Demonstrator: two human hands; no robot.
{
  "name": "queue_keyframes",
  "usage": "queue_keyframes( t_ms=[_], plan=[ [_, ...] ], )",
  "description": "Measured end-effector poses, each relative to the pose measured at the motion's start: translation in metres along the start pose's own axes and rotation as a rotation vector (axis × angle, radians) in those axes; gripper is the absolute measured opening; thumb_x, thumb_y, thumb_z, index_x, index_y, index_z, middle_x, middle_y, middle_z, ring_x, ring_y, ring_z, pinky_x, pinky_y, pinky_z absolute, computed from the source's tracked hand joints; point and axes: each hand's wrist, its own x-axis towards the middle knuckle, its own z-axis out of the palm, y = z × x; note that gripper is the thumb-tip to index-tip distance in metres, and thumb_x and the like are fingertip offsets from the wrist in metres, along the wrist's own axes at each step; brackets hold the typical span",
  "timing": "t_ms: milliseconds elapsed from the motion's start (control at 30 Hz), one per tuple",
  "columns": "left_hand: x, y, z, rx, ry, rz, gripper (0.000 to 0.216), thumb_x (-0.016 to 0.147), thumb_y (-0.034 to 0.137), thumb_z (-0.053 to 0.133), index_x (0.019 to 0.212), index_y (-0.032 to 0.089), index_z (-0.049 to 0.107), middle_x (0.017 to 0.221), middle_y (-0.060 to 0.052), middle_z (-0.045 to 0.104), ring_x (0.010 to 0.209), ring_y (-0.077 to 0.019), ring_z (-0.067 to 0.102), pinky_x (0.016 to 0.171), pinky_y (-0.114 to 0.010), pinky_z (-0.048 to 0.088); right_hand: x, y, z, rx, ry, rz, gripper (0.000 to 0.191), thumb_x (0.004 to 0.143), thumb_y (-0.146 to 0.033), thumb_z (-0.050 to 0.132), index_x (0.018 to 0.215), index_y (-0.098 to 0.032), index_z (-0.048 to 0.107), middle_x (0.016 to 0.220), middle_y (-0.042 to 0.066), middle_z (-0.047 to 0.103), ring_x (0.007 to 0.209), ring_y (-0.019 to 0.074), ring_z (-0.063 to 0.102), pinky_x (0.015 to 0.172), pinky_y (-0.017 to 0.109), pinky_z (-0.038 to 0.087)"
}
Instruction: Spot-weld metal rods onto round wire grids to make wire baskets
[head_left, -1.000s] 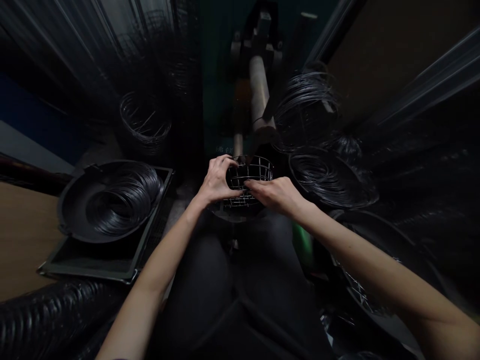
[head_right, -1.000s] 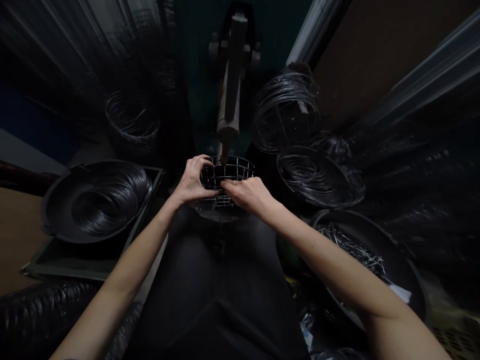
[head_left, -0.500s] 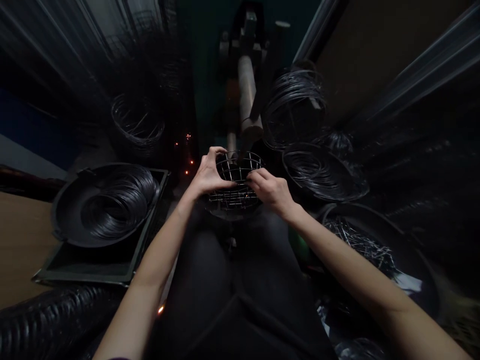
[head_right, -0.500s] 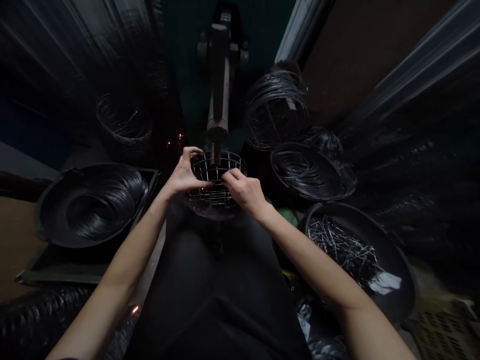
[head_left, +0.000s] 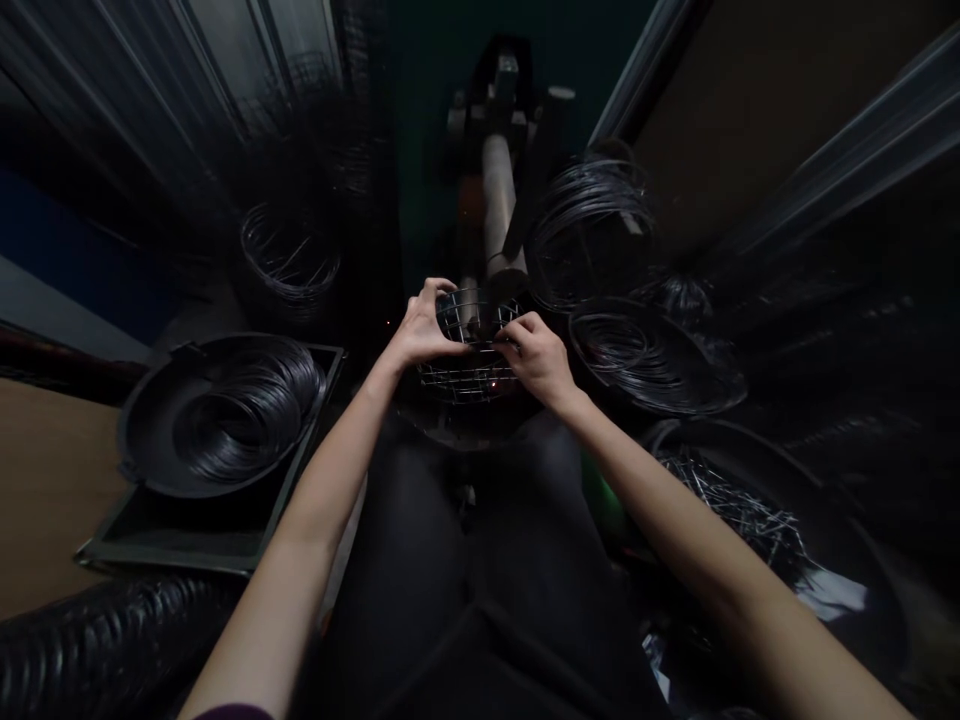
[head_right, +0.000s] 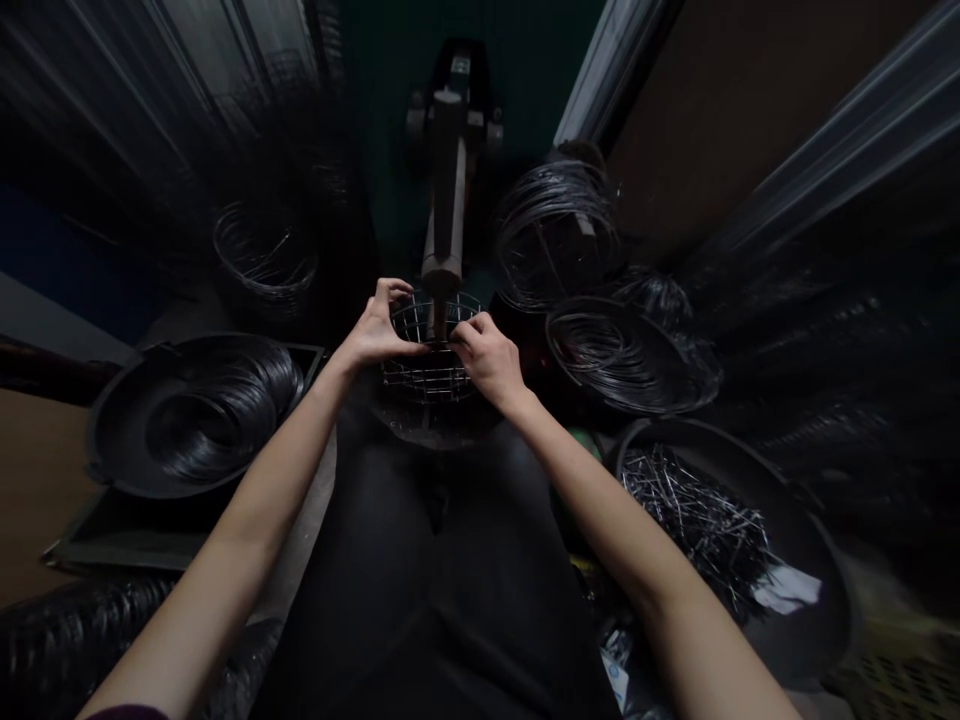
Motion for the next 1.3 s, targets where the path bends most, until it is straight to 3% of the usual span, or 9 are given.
queue_keyframes(
  t_ms=[433,800,967,1100,1167,1233,1300],
  plan=[
    [0.009,-0.004,-0.006,0.040,0.002,0.016,0.085,0.047,0.038,0.090,0.117,0.024,0.043,0.116,-0.007,0.056,0.112,-0.0293,0.056,0.099,-0.048,0.044,0.017,0.005,0.004,0.034,-0.011,0.036,0.013,0.088,-0.029,0.062,0.095,-0.021,0.069,0.095,0.005,0.059,0.075,0.0153,0.054,0.061,0.025,0.038],
    [0.010,-0.007,-0.003,0.014,0.017,-0.059,0.091,0.042,0.037,0.094,0.117,0.024,0.045,0.111,-0.006,0.057,0.110,-0.0290,0.057,0.097,-0.050,0.047,0.017,0.005,0.003,0.078,-0.033,0.054,0.013,0.088,-0.029,0.062,0.095,-0.021,0.068,0.095,0.005,0.059,0.079,0.0164,0.056,0.067,0.027,0.043],
    [0.015,-0.010,-0.001,-0.028,-0.012,-0.054,0.096,0.042,0.042,0.096,0.122,0.025,0.045,0.115,-0.008,0.058,0.115,-0.0308,0.057,0.103,-0.053,0.044,0.016,0.003,-0.011,0.093,-0.017,0.059,0.018,0.087,-0.033,0.064,0.099,-0.020,0.069,0.099,0.006,0.062,0.082,0.0174,0.058,0.070,0.028,0.045],
    [-0.002,-0.026,-0.015,-0.076,-0.057,-0.013,0.116,0.043,0.058,0.092,0.139,0.027,0.034,0.139,-0.015,0.046,0.137,-0.0359,0.044,0.112,-0.055,0.036,-0.039,0.041,-0.046,0.155,0.067,0.115,0.034,0.091,-0.050,0.057,0.101,-0.020,0.070,0.102,0.011,0.068,0.077,0.0196,0.063,0.071,0.035,0.048],
    [-0.021,-0.043,-0.022,-0.090,-0.032,-0.051,0.126,0.046,0.066,0.088,0.146,0.028,0.024,0.150,-0.020,0.035,0.144,-0.0382,0.034,0.113,-0.058,0.035,-0.086,0.083,-0.062,0.137,0.131,0.297,0.043,0.088,-0.062,0.053,0.095,-0.024,0.071,0.100,0.016,0.071,0.084,0.0241,0.067,0.072,0.038,0.048],
    [-0.041,-0.059,-0.024,-0.126,-0.031,-0.138,0.132,0.047,0.073,0.084,0.150,0.027,0.016,0.154,-0.024,0.027,0.147,-0.0410,0.030,0.111,-0.061,0.035,-0.133,0.128,-0.072,0.006,0.117,0.593,0.049,0.088,-0.070,0.044,0.086,-0.028,0.069,0.092,0.020,0.072,0.082,0.0272,0.068,0.070,0.042,0.048],
    [-0.057,-0.068,-0.018,-0.181,-0.069,-0.228,0.138,0.042,0.076,0.083,0.151,0.027,0.013,0.157,-0.026,0.022,0.146,-0.0442,0.028,0.110,-0.065,0.035,-0.177,0.155,-0.080,-0.151,-0.032,0.738,0.054,0.088,-0.072,0.039,0.075,-0.028,0.066,0.078,0.022,0.068,0.071,0.0301,0.067,0.062,0.046,0.047]
  ],
)
